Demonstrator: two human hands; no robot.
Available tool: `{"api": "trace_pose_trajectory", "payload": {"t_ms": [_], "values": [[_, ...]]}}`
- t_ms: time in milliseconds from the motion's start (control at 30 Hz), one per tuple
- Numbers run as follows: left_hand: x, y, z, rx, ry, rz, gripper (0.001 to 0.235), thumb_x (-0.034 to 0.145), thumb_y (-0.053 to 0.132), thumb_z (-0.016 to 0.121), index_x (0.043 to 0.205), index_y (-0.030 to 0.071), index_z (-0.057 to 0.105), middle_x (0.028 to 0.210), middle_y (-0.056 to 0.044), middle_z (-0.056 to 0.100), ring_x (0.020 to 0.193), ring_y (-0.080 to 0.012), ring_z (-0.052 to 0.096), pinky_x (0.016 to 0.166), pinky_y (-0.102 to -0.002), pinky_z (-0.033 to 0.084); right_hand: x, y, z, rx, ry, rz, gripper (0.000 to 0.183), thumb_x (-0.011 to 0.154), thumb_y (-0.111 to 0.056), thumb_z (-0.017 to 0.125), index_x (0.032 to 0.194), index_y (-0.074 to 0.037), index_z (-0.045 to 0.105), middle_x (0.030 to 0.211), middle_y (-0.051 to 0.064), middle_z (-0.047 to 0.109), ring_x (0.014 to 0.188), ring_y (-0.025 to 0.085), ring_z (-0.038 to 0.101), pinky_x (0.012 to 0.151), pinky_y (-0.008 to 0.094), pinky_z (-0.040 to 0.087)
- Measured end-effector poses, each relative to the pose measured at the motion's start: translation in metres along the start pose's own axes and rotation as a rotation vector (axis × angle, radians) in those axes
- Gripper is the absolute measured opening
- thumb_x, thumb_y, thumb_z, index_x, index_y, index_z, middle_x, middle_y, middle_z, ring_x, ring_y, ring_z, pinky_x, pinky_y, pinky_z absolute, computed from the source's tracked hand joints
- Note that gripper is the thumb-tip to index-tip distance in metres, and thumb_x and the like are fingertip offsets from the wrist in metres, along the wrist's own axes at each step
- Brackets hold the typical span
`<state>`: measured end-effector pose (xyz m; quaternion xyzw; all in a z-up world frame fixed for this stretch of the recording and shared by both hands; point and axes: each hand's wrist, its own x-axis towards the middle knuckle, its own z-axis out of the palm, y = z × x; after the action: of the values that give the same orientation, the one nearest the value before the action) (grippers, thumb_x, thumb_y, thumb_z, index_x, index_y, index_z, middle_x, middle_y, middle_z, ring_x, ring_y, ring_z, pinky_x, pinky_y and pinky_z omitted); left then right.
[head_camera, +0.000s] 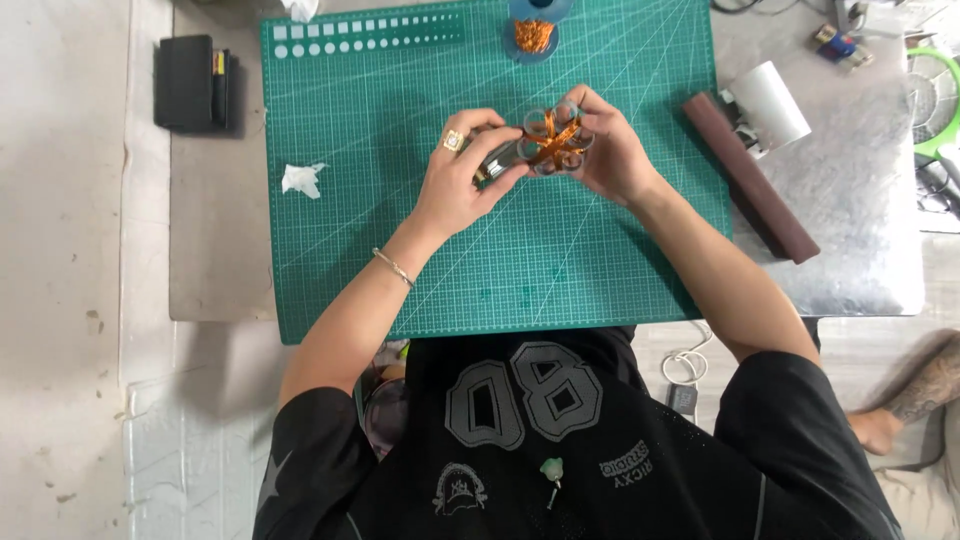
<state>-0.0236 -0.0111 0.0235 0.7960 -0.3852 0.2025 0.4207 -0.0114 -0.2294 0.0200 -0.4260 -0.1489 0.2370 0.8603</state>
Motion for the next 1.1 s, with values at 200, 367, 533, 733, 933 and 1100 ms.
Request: {"api": "trace_pose_trajectory", "payload": {"t_ms": [200, 367, 533, 733, 933, 1100], "values": [[-0.002, -0.003, 0.001, -0.008, -0.047, -0.041, 0.034, 0.091, 0.026, 0.067, 0.115, 0.007, 0.054, 0.113, -0.011, 0.045, 0.103, -0.0261, 0.051, 0.084, -0.039, 0.053, 0.000, 0.006, 0.001, 0.011, 0.099, 0.039, 0.019, 0.090, -0.027, 0.054, 0.101, -0.013, 0.046, 0.112, 0.012, 0.058, 0.093, 0.029, 0.064, 0.070, 0.036, 0.058], [-0.001, 0.000, 0.000, -0.038, -0.074, -0.075, 0.039, 0.091, 0.028, 0.067, 0.118, 0.007, 0.049, 0.114, -0.010, 0.043, 0.104, -0.0252, 0.052, 0.082, -0.038, 0.056, 0.000, 0.006, 0.004, 0.014, 0.082, 0.004, 0.017, 0.092, -0.026, 0.051, 0.100, -0.012, 0.043, 0.108, 0.014, 0.058, 0.089, 0.033, 0.065, 0.067, 0.036, 0.058], [-0.003, -0.004, 0.001, -0.074, -0.075, -0.113, 0.044, 0.092, 0.031, 0.066, 0.122, 0.007, 0.045, 0.117, -0.011, 0.042, 0.106, -0.0260, 0.053, 0.085, -0.040, 0.056, 0.000, 0.004, 0.010, -0.110, 0.102, 0.001, 0.014, 0.091, -0.025, 0.048, 0.098, -0.015, 0.041, 0.107, 0.013, 0.057, 0.090, 0.029, 0.061, 0.070, 0.037, 0.053], [-0.001, 0.001, 0.001, -0.082, 0.059, 0.051, 0.010, 0.094, 0.008, 0.061, 0.103, 0.006, 0.065, 0.112, -0.011, 0.045, 0.081, -0.0213, 0.051, 0.074, -0.032, 0.052, -0.002, 0.006, 0.012, -0.308, 0.017, -0.078, 0.018, 0.095, -0.025, 0.049, 0.099, -0.013, 0.036, 0.107, 0.017, 0.058, 0.095, 0.028, 0.059, 0.083, 0.043, 0.054], [-0.002, 0.005, 0.004, -0.115, 0.093, -0.020, 0.016, 0.092, 0.011, 0.066, 0.107, 0.005, 0.064, 0.114, -0.010, 0.044, 0.084, -0.0210, 0.052, 0.076, -0.032, 0.051, -0.004, 0.006, 0.029, -0.619, 0.007, -0.191, 0.011, 0.098, -0.019, 0.045, 0.098, -0.011, 0.037, 0.077, -0.002, 0.039, 0.066, 0.008, 0.037, 0.059, 0.022, 0.032], [-0.001, 0.006, 0.004, -0.122, 0.068, 0.016, 0.011, 0.091, 0.006, 0.068, 0.101, 0.002, 0.066, 0.116, -0.009, 0.044, 0.083, -0.0204, 0.049, 0.078, -0.031, 0.053, -0.005, 0.004, 0.037, -0.700, -0.072, -0.303, 0.018, 0.097, -0.015, 0.052, 0.104, -0.008, 0.036, 0.120, 0.020, 0.054, 0.095, 0.018, 0.054, 0.076, 0.030, 0.045]]}}
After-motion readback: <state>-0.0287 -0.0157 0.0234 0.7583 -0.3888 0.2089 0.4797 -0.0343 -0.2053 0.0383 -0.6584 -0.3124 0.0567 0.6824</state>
